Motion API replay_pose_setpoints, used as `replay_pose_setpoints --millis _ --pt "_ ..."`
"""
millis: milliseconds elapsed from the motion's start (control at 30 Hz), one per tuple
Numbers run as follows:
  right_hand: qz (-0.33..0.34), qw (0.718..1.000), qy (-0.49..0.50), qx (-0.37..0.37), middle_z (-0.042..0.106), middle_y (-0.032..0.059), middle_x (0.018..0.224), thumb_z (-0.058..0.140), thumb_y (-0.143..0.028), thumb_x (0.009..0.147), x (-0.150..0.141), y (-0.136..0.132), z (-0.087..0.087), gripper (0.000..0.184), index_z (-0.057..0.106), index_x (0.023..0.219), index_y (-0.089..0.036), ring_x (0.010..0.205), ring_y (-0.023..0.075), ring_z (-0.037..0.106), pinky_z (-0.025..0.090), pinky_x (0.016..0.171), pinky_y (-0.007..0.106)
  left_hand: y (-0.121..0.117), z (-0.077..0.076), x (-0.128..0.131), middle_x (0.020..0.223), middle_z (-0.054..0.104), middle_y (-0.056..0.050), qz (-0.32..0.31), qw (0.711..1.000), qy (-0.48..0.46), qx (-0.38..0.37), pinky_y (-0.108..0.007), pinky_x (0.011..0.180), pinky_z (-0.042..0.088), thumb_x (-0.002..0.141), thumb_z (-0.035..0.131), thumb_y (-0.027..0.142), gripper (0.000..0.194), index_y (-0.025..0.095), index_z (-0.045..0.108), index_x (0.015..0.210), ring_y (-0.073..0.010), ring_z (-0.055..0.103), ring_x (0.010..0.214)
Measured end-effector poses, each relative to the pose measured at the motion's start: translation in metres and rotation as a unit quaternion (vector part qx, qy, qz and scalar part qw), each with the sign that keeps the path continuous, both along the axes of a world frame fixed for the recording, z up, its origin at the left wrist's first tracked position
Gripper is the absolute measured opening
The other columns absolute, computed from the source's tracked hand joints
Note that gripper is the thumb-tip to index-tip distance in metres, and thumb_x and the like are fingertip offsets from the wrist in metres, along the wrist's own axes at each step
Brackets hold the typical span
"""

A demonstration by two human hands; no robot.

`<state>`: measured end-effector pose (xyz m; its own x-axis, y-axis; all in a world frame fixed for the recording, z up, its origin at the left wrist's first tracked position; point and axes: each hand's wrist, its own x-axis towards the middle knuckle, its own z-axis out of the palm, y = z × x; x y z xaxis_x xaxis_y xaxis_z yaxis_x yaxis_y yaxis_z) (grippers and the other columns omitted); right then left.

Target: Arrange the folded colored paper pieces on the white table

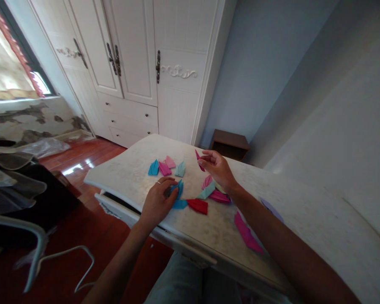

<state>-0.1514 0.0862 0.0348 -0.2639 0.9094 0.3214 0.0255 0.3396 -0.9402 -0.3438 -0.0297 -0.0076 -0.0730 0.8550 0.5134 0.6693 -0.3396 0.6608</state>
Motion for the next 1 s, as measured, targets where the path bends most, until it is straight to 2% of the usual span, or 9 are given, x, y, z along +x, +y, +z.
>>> replay_pose_setpoints --millis 100,300,467,533,667,733,833,933,1000 --pt "-0.033 0.998 -0.039 0.028 0.068 0.0073 0.096 0.074 -0.041 0.071 0.014 0.003 0.004 0.049 0.056 0.110 -0.018 0.080 0.0175 0.066 0.054 0.069 0.031 0.000 0.000 0.000 0.107 0.068 -0.009 0.002 1.000 0.004 -0.005 -0.037 0.089 0.052 0.086 0.056 0.027 0.018 0.019 0.069 0.096 -0.0222 0.065 0.099" --pt "-0.069 0.963 -0.258 0.040 0.069 0.0093 0.092 0.064 -0.042 0.079 0.050 0.001 0.008 0.041 0.061 0.110 -0.013 0.063 0.0143 0.063 0.051 0.058 0.028 0.000 0.001 0.000 0.108 0.068 -0.009 0.000 1.000 0.005 -0.005 -0.039 0.092 0.051 0.087 0.054 0.029 0.019 0.019 0.068 0.096 -0.0229 0.064 0.103" --pt "-0.065 0.958 -0.280 0.005 0.070 0.0080 0.089 0.052 -0.049 0.087 0.079 -0.001 0.009 0.040 0.064 0.104 -0.015 0.054 0.0146 0.062 0.051 0.054 0.030 0.001 0.001 0.000 0.110 0.067 -0.009 0.000 1.000 0.009 -0.008 -0.039 0.093 0.051 0.087 0.055 0.028 0.019 0.019 0.068 0.097 -0.0229 0.064 0.103" --pt "-0.084 0.957 -0.278 0.005 0.071 0.0091 0.093 0.051 -0.051 0.086 0.094 -0.007 0.007 0.041 0.064 0.104 -0.016 0.062 0.0179 0.065 0.053 0.059 0.032 0.000 0.001 0.000 0.111 0.066 -0.010 0.004 1.000 0.009 0.000 -0.039 0.094 0.051 0.087 0.055 0.029 0.019 0.019 0.068 0.098 -0.0229 0.063 0.104" --pt "-0.143 0.940 -0.310 0.028 0.069 0.0135 0.112 0.053 -0.055 0.085 0.133 -0.036 -0.002 0.047 0.065 0.111 -0.018 0.097 0.0271 0.067 0.054 0.086 0.043 -0.009 0.006 0.002 0.115 0.063 -0.009 0.003 0.998 0.004 0.070 -0.039 0.099 0.048 0.090 0.053 0.027 0.019 0.019 0.067 0.101 -0.0222 0.059 0.111" --pt "-0.131 0.932 -0.337 0.017 0.065 0.0153 0.123 0.054 -0.061 0.082 0.154 -0.058 -0.009 0.057 0.062 0.120 -0.019 0.104 0.0301 0.065 0.052 0.091 0.048 -0.013 0.010 0.002 0.116 0.062 -0.009 -0.003 0.995 0.011 0.099 -0.039 0.101 0.047 0.091 0.051 0.026 0.019 0.020 0.065 0.103 -0.0217 0.058 0.114" --pt "-0.104 0.910 -0.400 0.015 0.051 0.0161 0.142 0.060 -0.065 0.078 0.178 -0.089 -0.020 0.074 0.052 0.137 -0.020 0.127 0.0352 0.051 0.042 0.105 0.053 -0.008 0.015 -0.006 0.122 0.059 -0.010 0.005 0.994 0.033 0.107 -0.041 0.105 0.043 0.091 0.051 0.029 0.023 0.021 0.063 0.109 -0.0234 0.054 0.119" --pt "-0.047 0.893 -0.447 0.039 0.042 0.0148 0.149 0.064 -0.063 0.077 0.187 -0.106 -0.030 0.082 0.044 0.145 -0.023 0.134 0.0368 0.043 0.037 0.109 0.057 0.015 0.016 -0.024 0.131 0.053 -0.016 0.090 0.991 0.073 0.071 -0.048 0.106 0.041 0.089 0.053 0.040 0.036 0.018 0.059 0.117 -0.0301 0.050 0.124" --pt "-0.017 0.887 -0.458 0.065 0.041 0.0138 0.150 0.064 -0.062 0.078 0.185 -0.106 -0.035 0.081 0.041 0.147 -0.025 0.135 0.0368 0.041 0.036 0.109 0.059 0.035 0.015 -0.036 0.140 0.046 -0.023 0.162 0.978 0.128 -0.011 -0.057 0.105 0.037 0.086 0.055 0.048 0.054 0.013 0.054 0.126 -0.0392 0.042 0.132"
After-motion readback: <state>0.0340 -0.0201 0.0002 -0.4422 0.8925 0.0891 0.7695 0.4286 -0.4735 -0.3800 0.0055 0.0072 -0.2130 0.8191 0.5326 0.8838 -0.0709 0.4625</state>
